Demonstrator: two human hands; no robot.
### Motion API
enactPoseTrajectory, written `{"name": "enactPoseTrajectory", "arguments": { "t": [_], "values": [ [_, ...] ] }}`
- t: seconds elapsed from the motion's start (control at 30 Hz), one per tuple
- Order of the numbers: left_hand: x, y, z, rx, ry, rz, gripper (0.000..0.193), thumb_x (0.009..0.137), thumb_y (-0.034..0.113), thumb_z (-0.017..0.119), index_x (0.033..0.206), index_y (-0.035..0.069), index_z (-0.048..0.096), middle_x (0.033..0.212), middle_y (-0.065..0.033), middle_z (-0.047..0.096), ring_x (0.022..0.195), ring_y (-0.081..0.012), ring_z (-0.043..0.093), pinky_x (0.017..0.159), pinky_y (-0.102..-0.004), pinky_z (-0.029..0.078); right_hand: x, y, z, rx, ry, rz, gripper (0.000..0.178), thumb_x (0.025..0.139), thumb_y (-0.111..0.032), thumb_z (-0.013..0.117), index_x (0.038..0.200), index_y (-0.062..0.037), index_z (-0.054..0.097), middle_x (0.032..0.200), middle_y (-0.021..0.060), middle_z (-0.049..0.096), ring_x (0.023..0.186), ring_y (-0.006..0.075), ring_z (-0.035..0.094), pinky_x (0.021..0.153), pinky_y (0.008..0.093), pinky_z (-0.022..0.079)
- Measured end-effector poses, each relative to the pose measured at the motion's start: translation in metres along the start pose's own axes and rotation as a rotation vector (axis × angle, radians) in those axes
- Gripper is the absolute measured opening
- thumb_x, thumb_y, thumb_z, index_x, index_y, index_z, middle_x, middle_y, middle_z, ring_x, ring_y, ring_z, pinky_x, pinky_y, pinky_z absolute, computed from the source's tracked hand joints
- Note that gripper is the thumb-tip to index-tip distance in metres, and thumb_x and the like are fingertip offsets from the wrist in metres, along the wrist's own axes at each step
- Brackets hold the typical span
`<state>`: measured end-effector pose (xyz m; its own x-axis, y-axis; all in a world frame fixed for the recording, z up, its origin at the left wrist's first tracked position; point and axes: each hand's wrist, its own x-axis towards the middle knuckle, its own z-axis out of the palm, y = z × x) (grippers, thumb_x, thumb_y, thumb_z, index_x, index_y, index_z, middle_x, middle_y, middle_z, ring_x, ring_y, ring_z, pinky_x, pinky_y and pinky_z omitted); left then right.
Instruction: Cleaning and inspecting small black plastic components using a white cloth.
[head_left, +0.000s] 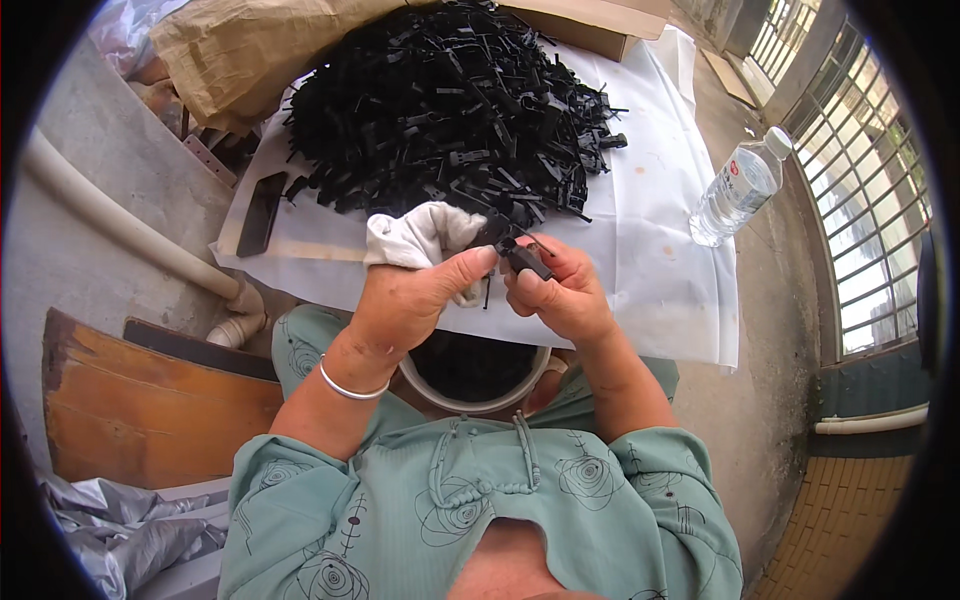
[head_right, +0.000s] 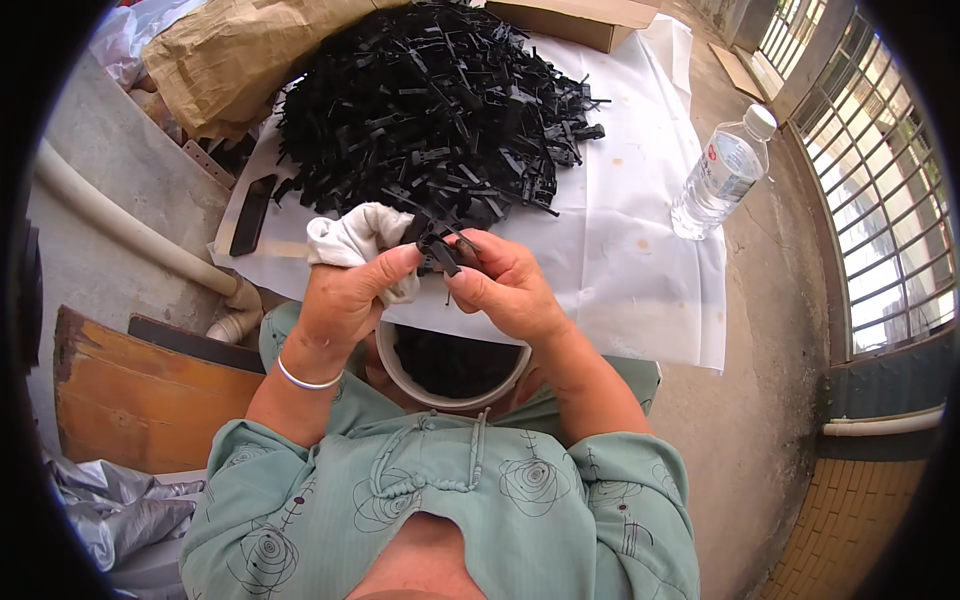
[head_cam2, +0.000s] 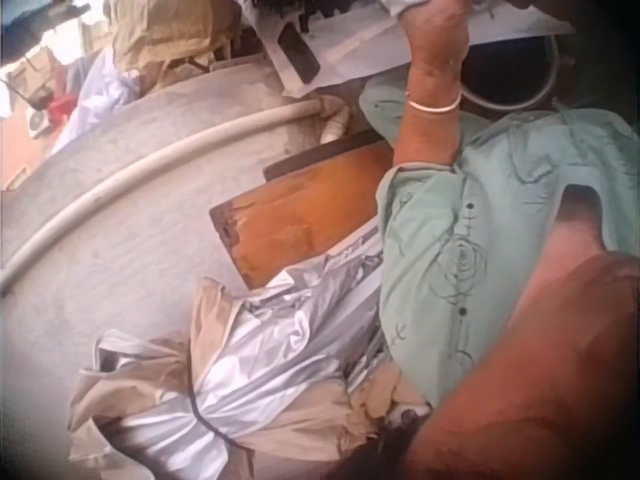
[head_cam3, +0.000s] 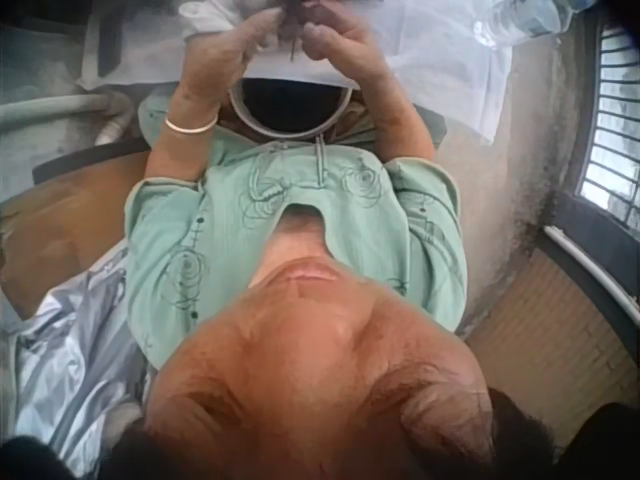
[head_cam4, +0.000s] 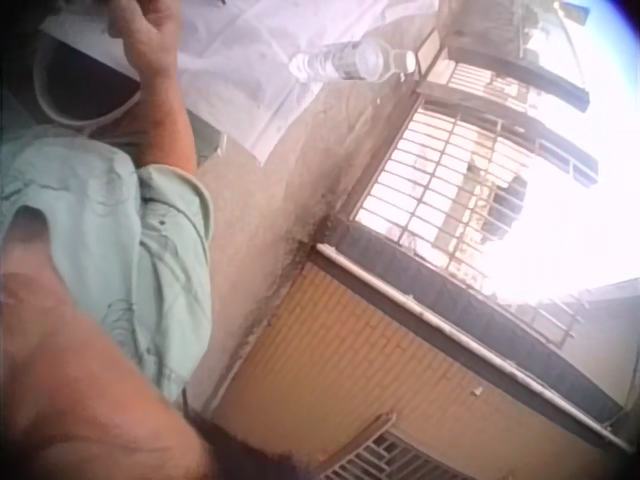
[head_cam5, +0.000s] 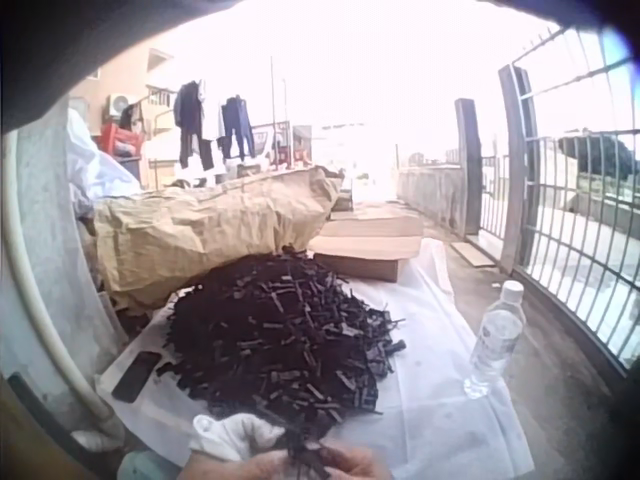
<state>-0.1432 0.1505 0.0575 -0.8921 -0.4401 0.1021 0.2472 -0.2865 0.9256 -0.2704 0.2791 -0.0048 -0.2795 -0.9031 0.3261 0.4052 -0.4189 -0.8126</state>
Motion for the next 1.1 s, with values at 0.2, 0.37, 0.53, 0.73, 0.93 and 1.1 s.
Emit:
{"name": "enactPoseTrajectory", "arguments": {
  "t": [0.2, 0.37, 0.53, 0.73, 0.93, 1.1],
  "values": [
    [-0.003, 0.009, -0.008, -0.327, -0.168, -0.156, 0.017, 0.078, -0.001, 0.066, 0.091, 0.003, 0.055, 0.078, -0.0022, 0.057, 0.058, -0.0081, 0.052, 0.050, -0.0198, 0.043, -0.001, -0.018, 0.007, -0.523, -0.011, -0.226, 0.035, 0.086, -0.018, 0.060, 0.112, 0.0023, 0.050, 0.079, 0.0024, 0.053, 0.058, 0.0062, 0.041, 0.050, 0.0217, 0.031],
    [-0.004, -0.003, -0.004, 0.464, 0.012, 0.506, 0.019, 0.078, -0.006, 0.064, 0.094, 0.001, 0.055, 0.094, -0.0047, 0.059, 0.081, -0.0085, 0.055, 0.067, -0.0208, 0.046, -0.006, -0.016, 0.030, 0.055, 0.133, 0.053, 0.024, 0.090, -0.022, 0.053, 0.098, 0.0008, 0.049, 0.063, -0.0046, 0.039, 0.049, 0.0038, 0.030, 0.044, 0.0196, 0.024],
    [-0.009, 0.002, 0.008, 0.231, 0.056, 0.259, 0.029, 0.078, -0.007, 0.063, 0.104, 0.000, 0.052, 0.095, -0.0055, 0.058, 0.083, -0.0090, 0.055, 0.072, -0.0216, 0.048, -0.013, -0.010, 0.043, 0.268, 0.217, 0.127, 0.023, 0.092, -0.021, 0.052, 0.098, 0.0005, 0.049, 0.063, -0.0042, 0.038, 0.049, 0.0036, 0.029, 0.043, 0.0192, 0.024],
    [-0.007, 0.005, -0.017, 0.283, -0.123, -0.051, 0.024, 0.084, 0.001, 0.061, 0.105, -0.002, 0.050, 0.092, -0.0064, 0.060, 0.078, -0.0111, 0.059, 0.067, -0.0230, 0.052, -0.010, 0.020, 0.030, -0.115, 0.197, -0.090, 0.030, 0.089, -0.017, 0.058, 0.109, 0.0030, 0.049, 0.074, -0.0006, 0.047, 0.053, 0.0061, 0.039, 0.046, 0.0205, 0.031],
    [-0.008, -0.010, -0.009, 0.387, -0.014, 0.274, 0.017, 0.087, 0.005, 0.058, 0.100, -0.002, 0.049, 0.076, -0.0059, 0.060, 0.063, -0.0096, 0.058, 0.058, -0.0221, 0.050, -0.010, 0.021, 0.051, -0.029, 0.354, -0.087, 0.024, 0.091, -0.016, 0.055, 0.107, 0.0012, 0.051, 0.065, -0.0012, 0.042, 0.049, 0.0057, 0.033, 0.045, 0.0218, 0.029],
    [-0.015, 0.009, -0.040, 0.546, 0.103, 0.052, 0.019, 0.085, 0.010, 0.063, 0.094, -0.003, 0.053, 0.064, -0.0045, 0.058, 0.051, -0.0087, 0.055, 0.048, -0.0210, 0.047, -0.006, -0.037, 0.002, -0.128, 0.514, -0.408, 0.016, 0.092, -0.013, 0.052, 0.101, 0.0008, 0.051, 0.062, -0.0056, 0.038, 0.048, 0.0030, 0.030, 0.044, 0.0205, 0.026]
  ]
}}
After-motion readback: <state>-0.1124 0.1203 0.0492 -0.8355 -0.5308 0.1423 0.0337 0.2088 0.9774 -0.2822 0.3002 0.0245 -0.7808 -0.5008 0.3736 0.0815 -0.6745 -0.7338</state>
